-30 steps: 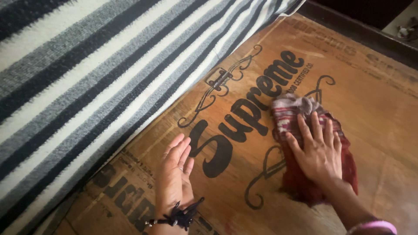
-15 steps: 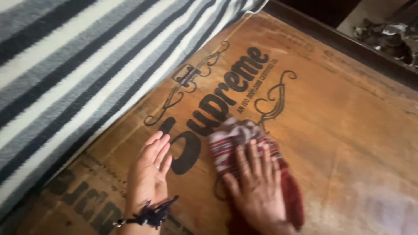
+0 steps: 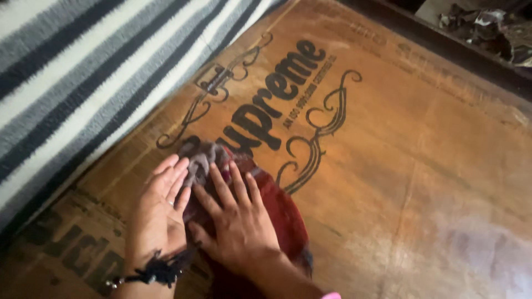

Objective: The person wipes a flat surface with a red cloth, moving it in circular and back-and-forth motions. The person then switches to a yellow cloth and continues wiping the same surface.

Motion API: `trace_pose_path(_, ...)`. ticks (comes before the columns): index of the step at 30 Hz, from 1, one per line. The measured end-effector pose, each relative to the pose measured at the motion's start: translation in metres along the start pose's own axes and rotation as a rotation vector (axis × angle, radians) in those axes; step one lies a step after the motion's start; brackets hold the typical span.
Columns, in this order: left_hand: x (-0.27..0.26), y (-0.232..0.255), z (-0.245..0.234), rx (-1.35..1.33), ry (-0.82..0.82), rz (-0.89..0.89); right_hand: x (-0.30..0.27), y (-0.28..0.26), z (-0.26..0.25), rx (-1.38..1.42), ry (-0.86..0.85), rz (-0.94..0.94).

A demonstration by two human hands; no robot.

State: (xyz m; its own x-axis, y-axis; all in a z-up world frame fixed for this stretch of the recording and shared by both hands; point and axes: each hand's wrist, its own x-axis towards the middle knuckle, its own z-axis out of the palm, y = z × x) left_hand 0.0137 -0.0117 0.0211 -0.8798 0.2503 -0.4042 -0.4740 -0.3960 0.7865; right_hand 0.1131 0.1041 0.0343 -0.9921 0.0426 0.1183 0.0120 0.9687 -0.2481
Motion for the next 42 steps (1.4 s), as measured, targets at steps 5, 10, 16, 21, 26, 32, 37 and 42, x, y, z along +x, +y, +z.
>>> trace_pose_path(5, 0.003, 0.004, -0.005, -0.018, -0.022, -0.091, 0.018, 0.013, 0.001, -0.025, -0.048, 0.045)
trace_pose_path(10, 0.000, 0.003, -0.002, -0.021, -0.011, -0.093, 0.032, 0.036, 0.000, -0.123, -0.028, 0.108)
trace_pose_path(16, 0.000, 0.003, -0.002, -0.009, 0.006, -0.104, 0.018, 0.084, -0.016, -0.125, -0.002, 0.268)
trace_pose_path(21, 0.000, 0.004, 0.002, 0.002, 0.014, -0.119, 0.014, 0.117, -0.023, -0.167, 0.046, 0.355)
trace_pose_path(26, -0.005, 0.009, 0.005, 0.001, 0.026, -0.126, 0.025, 0.139, -0.018, -0.185, 0.127, 0.422)
trace_pose_path(32, 0.002, -0.003, 0.014, -0.028, 0.005, -0.145, 0.025, 0.126, -0.015, -0.257, 0.097, 0.421)
trace_pose_path(37, 0.007, -0.009, 0.009, -0.044, -0.030, -0.150, 0.020, 0.079, -0.020, -0.178, -0.124, 0.367)
trace_pose_path(42, 0.013, -0.009, 0.001, -0.051, -0.012, -0.145, -0.006, 0.026, -0.010, -0.175, -0.090, 0.131)
